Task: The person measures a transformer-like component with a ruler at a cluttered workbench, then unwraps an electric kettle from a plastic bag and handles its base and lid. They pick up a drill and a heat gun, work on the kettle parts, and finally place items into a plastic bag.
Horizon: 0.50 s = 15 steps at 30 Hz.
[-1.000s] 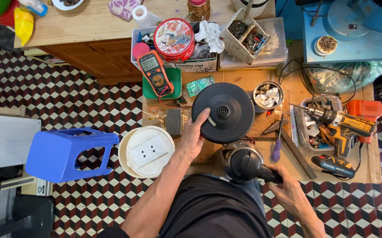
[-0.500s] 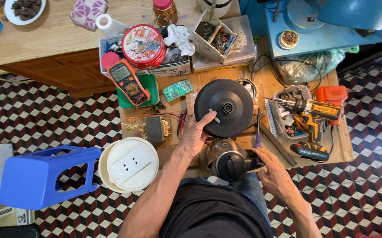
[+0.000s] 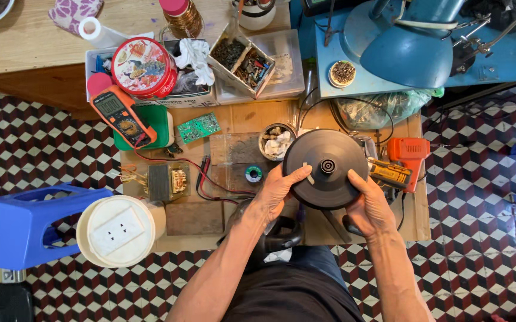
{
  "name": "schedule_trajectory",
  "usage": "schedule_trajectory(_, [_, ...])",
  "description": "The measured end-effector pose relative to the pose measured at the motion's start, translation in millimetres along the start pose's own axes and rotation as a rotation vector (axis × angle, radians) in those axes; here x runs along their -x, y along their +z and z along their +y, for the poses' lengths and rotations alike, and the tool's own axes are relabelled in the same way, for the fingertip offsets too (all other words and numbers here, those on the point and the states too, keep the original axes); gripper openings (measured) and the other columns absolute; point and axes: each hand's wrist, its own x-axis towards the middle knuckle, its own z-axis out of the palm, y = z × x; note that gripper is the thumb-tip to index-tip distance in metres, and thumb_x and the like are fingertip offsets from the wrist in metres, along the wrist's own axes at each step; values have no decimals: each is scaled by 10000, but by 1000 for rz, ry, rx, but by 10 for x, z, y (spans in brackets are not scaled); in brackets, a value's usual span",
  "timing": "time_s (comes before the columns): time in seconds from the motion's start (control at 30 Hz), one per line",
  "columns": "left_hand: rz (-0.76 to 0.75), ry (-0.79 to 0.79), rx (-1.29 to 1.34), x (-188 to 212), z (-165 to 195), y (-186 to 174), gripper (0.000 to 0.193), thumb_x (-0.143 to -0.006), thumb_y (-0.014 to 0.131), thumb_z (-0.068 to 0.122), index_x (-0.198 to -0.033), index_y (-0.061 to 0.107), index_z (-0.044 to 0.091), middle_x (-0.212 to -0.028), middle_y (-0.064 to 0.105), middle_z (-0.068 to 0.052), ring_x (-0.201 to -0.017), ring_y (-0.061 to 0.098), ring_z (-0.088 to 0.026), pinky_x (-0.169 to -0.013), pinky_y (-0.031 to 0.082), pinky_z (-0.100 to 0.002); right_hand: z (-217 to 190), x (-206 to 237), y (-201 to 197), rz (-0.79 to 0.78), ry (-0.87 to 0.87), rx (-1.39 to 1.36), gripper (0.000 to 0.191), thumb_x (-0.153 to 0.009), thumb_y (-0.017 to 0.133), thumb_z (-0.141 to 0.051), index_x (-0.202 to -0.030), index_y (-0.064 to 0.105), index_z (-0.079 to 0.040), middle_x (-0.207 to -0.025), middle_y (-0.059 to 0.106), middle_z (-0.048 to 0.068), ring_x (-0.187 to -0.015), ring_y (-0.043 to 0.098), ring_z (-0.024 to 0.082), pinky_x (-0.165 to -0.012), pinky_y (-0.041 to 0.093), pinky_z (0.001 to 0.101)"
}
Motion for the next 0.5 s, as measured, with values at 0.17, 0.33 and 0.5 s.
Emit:
schedule_trajectory(0.17, [98, 110, 24, -317, -262, 230, 647, -831, 812, 235, -1374, 549, 2, -1263, 677, -102, -1146, 638, -181, -1017, 505, -328, -167, -326, -344, -7, 27, 40, 438, -929, 672, -117, -1349, 587, -25, -1301, 667, 79, -1189, 622, 199, -1064, 476, 392])
schedule_trajectory(0.33, [316, 126, -135, -434, -378, 430, 756, -764, 864, 278, -1374, 542, -32, -1182, 676, -169, -1040, 653, -248, -945, 540, -364, -278, -522, -486, -71, 48, 54, 466, -921, 677, -100, -1373, 576, -43, -1338, 645, 63, -1220, 606, 179, -1086, 468, 373])
schedule_trajectory(0.5, [378, 213, -266, -415, -341, 494, 824, -734, 876, 321, -1397, 508, -2, -1267, 665, -131, -1156, 647, -202, -994, 527, -331, -317, -654, -500, -101, 131, 18, 465, -925, 670, -105, -1372, 562, -41, -1337, 638, 75, -1221, 609, 190, -1085, 477, 384])
